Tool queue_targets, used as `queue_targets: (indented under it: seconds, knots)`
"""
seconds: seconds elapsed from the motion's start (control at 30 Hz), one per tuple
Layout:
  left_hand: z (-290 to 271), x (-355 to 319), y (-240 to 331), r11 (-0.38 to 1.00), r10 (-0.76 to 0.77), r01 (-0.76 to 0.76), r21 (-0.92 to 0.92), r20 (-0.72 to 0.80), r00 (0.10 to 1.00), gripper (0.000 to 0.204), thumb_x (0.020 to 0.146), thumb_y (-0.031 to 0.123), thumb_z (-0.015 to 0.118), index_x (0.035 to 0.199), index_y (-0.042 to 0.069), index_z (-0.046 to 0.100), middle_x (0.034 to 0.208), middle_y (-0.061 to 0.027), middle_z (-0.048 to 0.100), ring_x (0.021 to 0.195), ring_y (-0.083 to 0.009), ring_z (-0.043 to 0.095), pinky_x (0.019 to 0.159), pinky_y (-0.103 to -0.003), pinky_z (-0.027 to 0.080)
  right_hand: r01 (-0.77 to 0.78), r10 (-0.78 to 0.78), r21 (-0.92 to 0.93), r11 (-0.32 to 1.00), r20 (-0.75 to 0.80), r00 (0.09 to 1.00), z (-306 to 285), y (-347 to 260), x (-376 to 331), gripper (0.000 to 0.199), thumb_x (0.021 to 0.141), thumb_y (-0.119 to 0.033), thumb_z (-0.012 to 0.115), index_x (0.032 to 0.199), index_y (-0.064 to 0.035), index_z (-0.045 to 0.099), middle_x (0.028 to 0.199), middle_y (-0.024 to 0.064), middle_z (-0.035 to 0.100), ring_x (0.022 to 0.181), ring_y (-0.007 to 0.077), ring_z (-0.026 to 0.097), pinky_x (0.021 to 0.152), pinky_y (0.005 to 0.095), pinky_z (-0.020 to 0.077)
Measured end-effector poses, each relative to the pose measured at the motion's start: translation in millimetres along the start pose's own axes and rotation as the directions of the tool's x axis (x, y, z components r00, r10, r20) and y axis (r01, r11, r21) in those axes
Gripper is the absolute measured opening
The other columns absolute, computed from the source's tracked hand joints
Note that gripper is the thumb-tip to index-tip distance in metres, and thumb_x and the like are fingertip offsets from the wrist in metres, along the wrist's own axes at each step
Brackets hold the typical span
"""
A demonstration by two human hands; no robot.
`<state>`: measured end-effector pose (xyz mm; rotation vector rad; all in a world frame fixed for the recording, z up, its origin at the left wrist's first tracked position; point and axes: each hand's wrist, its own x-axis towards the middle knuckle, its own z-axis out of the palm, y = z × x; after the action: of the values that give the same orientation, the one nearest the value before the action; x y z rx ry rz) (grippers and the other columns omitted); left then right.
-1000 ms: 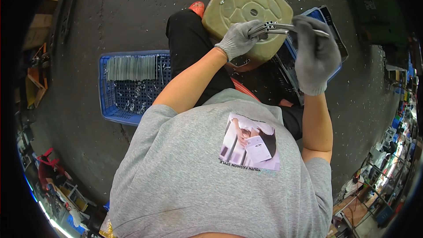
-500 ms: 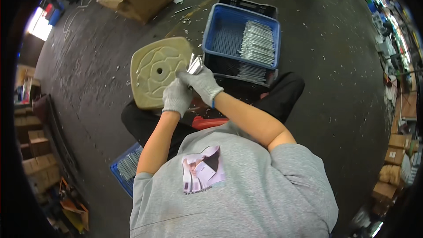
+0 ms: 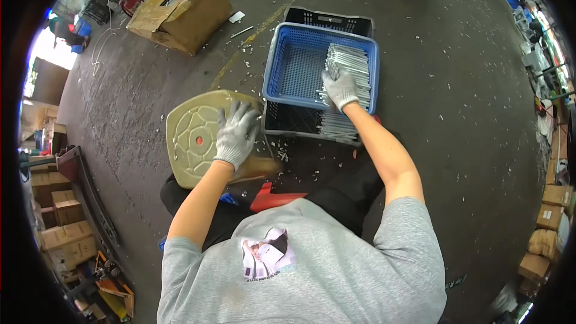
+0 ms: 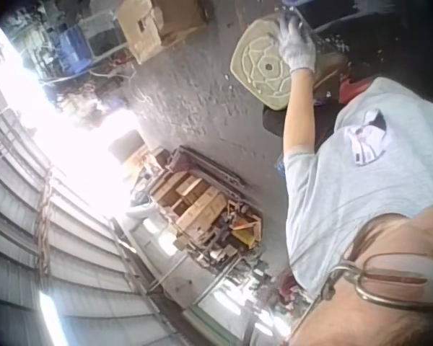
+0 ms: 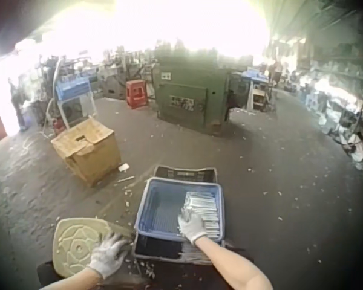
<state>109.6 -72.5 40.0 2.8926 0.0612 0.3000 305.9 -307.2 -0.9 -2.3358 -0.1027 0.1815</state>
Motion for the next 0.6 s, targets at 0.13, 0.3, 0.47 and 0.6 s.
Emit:
queue_targets:
  seconds: [0.13,0.3,0.47,0.6]
  knots:
    - [9.9,9.1,-4.7,0.985,0.058,-0.056,0.164,-0.007,0.998,0.02,0.082,0.021,0.064,0.101,0.014,0.065,0.107,-0.001,0.067,0.125,-0.032,0.05,0.111,-0.051,0.029,0.352,-0.381,-0.582,0.733,0.077,0.921,16.6,66.3,57.2,0.031,0.084,-0.032,0.057,0.106,-0.0115,0.059,0.089,0.0097,0.069,0.075,0.0313,0.067,0.064,0.0418,0.0516]
    - [10.4,8.8,-10.1,0.998,-0.044,0.041,0.039,0.078,0.996,0.013,0.082,0.021,0.064,0.093,0.014,0.068,0.11,-0.0001,0.066,0.132,-0.0315,0.044,0.116,-0.056,0.017,0.3,-0.208,-0.606,0.736,0.22,0.953,39.7,121.3,152.9,0.025,0.087,-0.025,0.045,0.091,-0.0097,0.065,0.089,0.0109,0.069,0.073,0.0323,0.064,0.065,0.0438,0.0498]
    - [2.7,17.5,-10.3,0.997,-0.041,0.055,-0.05,0.249,0.968,0.018,0.084,0.023,0.058,0.098,0.013,0.065,0.113,-0.0019,0.062,0.134,-0.031,0.041,0.117,-0.057,0.015,0.244,-0.2,-0.394,0.886,0.15,0.968,35.9,187.8,210.7,0.033,0.088,-0.016,0.05,0.119,-0.0143,0.062,0.101,0.0078,0.065,0.087,0.0264,0.064,0.079,0.0372,0.0521]
    - [9.5,9.4,-18.6,0.998,-0.047,0.042,0.042,0.129,0.991,0.017,0.082,0.02,0.06,0.096,0.013,0.066,0.114,-0.0007,0.063,0.133,-0.0283,0.043,0.117,-0.056,0.016,0.242,-0.172,-0.822,0.515,0.178,0.969,60.7,186.6,237.8,0.04,0.084,-0.018,0.066,0.122,-0.0113,0.058,0.114,0.0138,0.058,0.099,0.029,0.062,0.082,0.0381,0.0531]
